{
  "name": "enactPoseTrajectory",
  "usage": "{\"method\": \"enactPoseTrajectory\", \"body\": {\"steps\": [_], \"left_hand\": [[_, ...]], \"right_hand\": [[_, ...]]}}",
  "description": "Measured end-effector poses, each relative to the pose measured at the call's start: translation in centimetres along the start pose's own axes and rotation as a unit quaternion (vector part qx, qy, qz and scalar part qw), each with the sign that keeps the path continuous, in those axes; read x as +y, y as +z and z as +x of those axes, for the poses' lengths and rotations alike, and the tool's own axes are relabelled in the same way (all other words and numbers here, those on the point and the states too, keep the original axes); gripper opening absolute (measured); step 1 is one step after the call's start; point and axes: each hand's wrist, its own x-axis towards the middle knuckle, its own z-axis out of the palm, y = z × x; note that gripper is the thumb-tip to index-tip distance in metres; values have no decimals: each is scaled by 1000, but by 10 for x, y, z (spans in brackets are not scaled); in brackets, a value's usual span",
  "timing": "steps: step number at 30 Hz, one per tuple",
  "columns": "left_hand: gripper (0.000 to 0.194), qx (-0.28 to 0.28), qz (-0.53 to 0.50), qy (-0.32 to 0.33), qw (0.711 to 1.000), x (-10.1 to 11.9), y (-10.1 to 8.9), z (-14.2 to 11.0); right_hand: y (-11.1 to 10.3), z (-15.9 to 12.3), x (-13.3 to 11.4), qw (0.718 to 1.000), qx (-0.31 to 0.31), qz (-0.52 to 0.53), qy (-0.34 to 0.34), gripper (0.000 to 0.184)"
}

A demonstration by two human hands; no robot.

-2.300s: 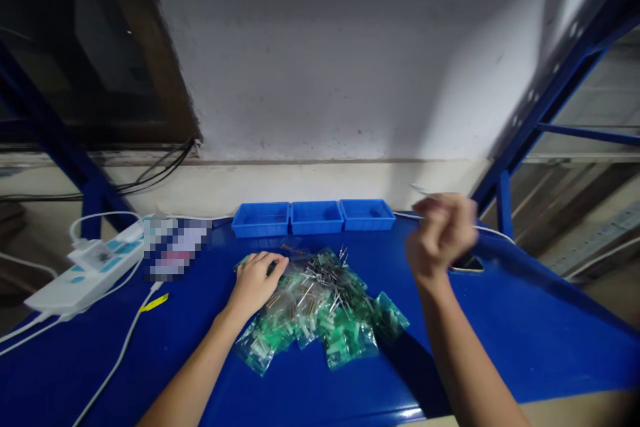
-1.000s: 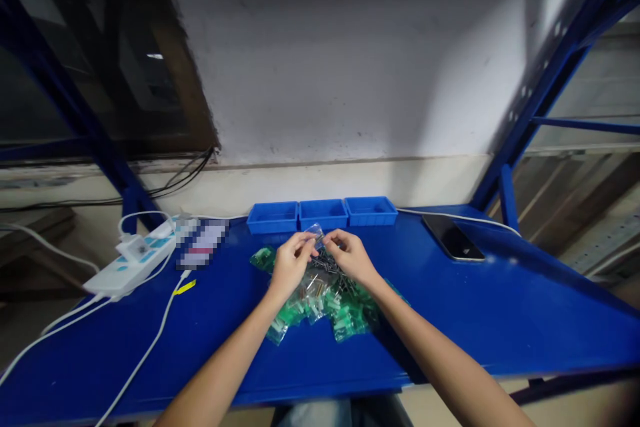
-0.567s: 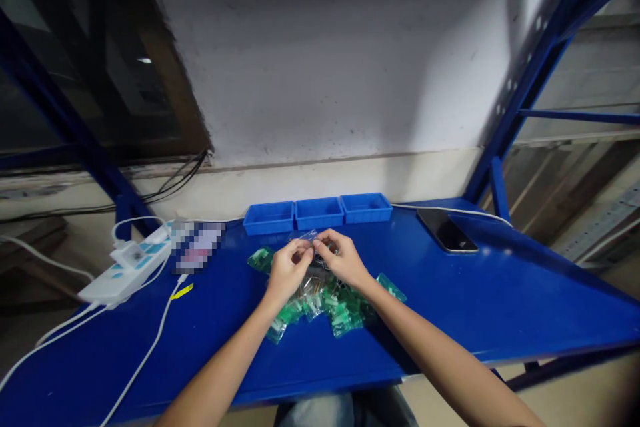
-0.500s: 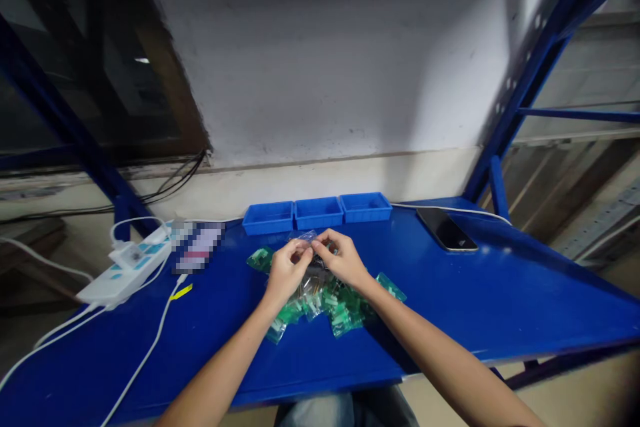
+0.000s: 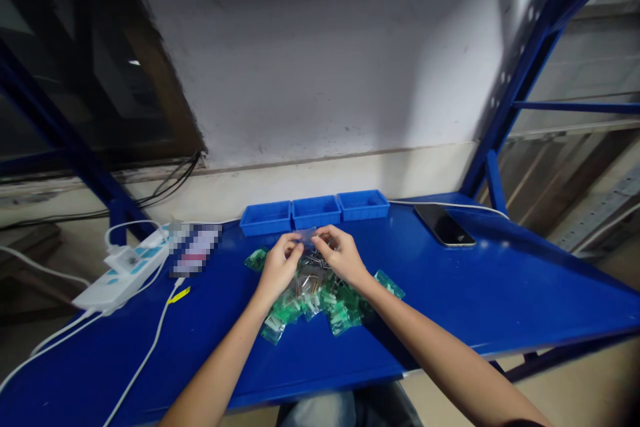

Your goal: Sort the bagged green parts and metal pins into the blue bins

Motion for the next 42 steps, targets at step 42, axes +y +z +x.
{"method": "enactPoseTrajectory", "body": {"steps": [42], "left_hand": [[17, -41, -100, -38, 993, 2, -6, -1]], "right_hand": [[3, -5, -2, 992, -9, -92, -89, 17]]}}
